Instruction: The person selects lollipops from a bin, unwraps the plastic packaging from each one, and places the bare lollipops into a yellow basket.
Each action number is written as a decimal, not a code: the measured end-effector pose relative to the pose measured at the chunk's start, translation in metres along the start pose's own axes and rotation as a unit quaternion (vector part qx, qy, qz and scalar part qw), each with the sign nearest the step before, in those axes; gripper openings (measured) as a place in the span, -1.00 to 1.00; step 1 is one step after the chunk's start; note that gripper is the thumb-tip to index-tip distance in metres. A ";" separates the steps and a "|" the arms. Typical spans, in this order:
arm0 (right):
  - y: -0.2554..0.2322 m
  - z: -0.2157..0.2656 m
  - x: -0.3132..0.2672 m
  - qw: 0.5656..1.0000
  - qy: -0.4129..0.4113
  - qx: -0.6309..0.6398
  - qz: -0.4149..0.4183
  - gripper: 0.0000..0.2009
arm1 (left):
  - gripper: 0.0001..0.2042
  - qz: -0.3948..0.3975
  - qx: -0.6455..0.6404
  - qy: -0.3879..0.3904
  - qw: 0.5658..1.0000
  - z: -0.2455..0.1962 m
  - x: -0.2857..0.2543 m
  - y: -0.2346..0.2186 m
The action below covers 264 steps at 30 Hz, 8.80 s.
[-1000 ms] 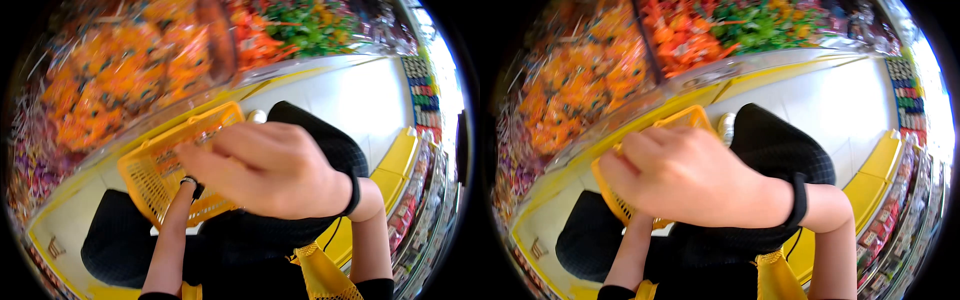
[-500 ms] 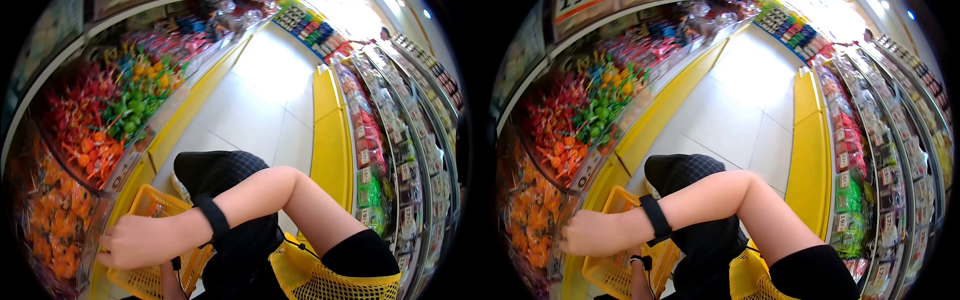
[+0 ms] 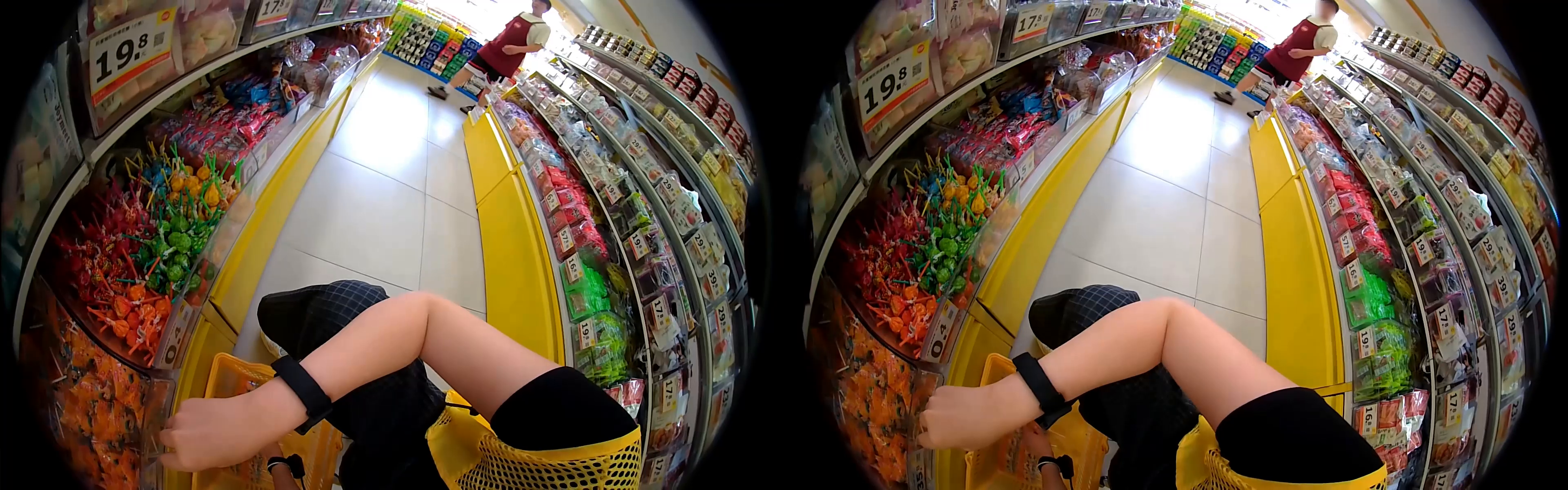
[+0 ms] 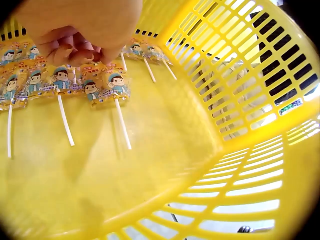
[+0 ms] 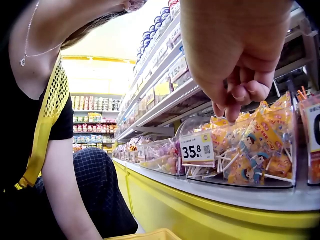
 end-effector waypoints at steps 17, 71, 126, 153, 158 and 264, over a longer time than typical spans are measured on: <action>0.000 0.002 -0.001 1.000 -0.006 0.011 0.003 -0.79 | -0.61 0.112 -0.022 -0.129 0.985 -0.022 -0.006 -0.020; -0.008 -0.008 0.013 0.998 0.052 0.037 0.010 -0.61 | -0.33 0.143 0.037 -0.130 0.980 0.031 -0.006 0.012; 0.019 0.015 0.064 0.947 0.081 0.294 -0.097 -0.92 | -0.86 -0.030 -0.500 0.003 0.866 -0.208 0.049 -0.484; 0.033 -0.005 0.011 0.928 0.151 0.336 0.053 -0.90 | -0.87 0.203 -0.526 -0.109 0.819 -0.220 0.040 -0.421; 0.032 -0.003 0.010 0.932 0.151 0.321 0.073 -0.89 | -0.85 0.198 -0.507 -0.064 0.836 -0.217 0.040 -0.419; 0.063 -0.004 -0.006 0.916 0.235 0.322 0.041 -0.76 | -0.75 -0.013 -0.291 0.070 0.954 -0.209 0.025 -0.432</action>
Point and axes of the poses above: each hand's wrist, its own x-axis towards the middle knuckle, its own y-axis out of the palm, z = x × y, the point moved 7 cm from there along x, towards the middle knuckle, and after that the axes turned 10 degrees about -z, right-handed, at the moved point
